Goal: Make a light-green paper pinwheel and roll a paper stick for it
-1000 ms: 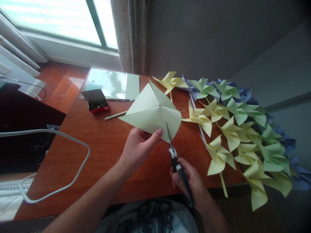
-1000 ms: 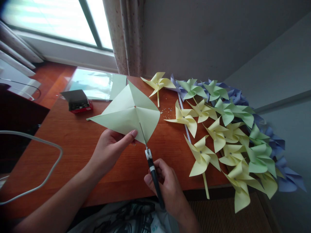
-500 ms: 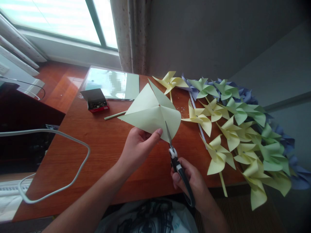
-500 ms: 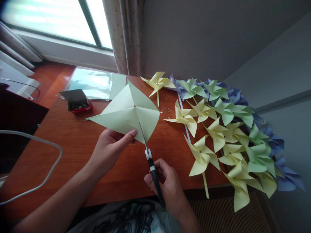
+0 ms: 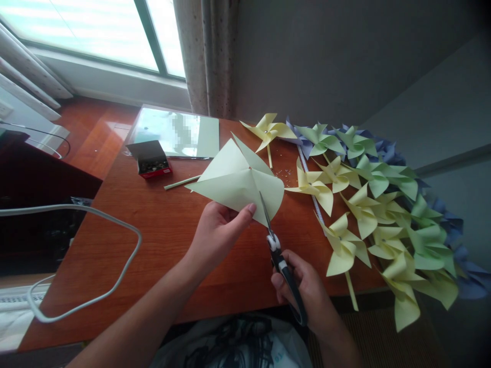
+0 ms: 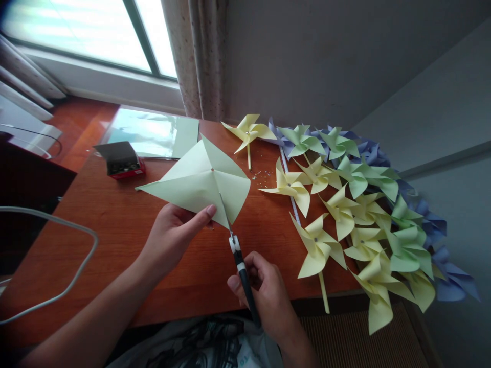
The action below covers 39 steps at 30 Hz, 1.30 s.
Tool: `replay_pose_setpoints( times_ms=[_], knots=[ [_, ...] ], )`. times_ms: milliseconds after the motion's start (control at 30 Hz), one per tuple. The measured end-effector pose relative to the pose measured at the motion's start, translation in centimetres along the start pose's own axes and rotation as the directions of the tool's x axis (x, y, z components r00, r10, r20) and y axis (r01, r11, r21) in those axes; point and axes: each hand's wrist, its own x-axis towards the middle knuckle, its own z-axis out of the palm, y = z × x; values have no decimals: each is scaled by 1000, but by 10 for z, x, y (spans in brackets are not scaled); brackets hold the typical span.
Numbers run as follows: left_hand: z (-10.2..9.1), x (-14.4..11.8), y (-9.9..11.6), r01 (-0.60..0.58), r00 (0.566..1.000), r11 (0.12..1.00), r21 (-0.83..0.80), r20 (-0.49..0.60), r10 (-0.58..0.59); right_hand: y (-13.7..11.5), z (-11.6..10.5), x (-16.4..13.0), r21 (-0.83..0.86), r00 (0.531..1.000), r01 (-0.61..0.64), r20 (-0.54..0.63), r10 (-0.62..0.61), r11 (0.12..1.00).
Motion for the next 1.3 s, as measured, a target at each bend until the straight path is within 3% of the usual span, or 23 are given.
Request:
replay_pose_setpoints(
  times_ms=[267, 767, 1300],
  knots=[
    [-1, 0, -2, -9, 1000, 1000, 2, 13, 9, 1, 4, -3, 43, 995, 97, 17, -98, 994],
    [1, -1, -1, 59, 982, 998, -20, 181, -54, -8, 11, 1, 72, 997, 80, -11, -80, 994],
    [4, -4, -3, 78, 983, 995, -63, 171, -67, -7, 12, 3, 66, 994, 98, -45, -95, 993]
  ],
)
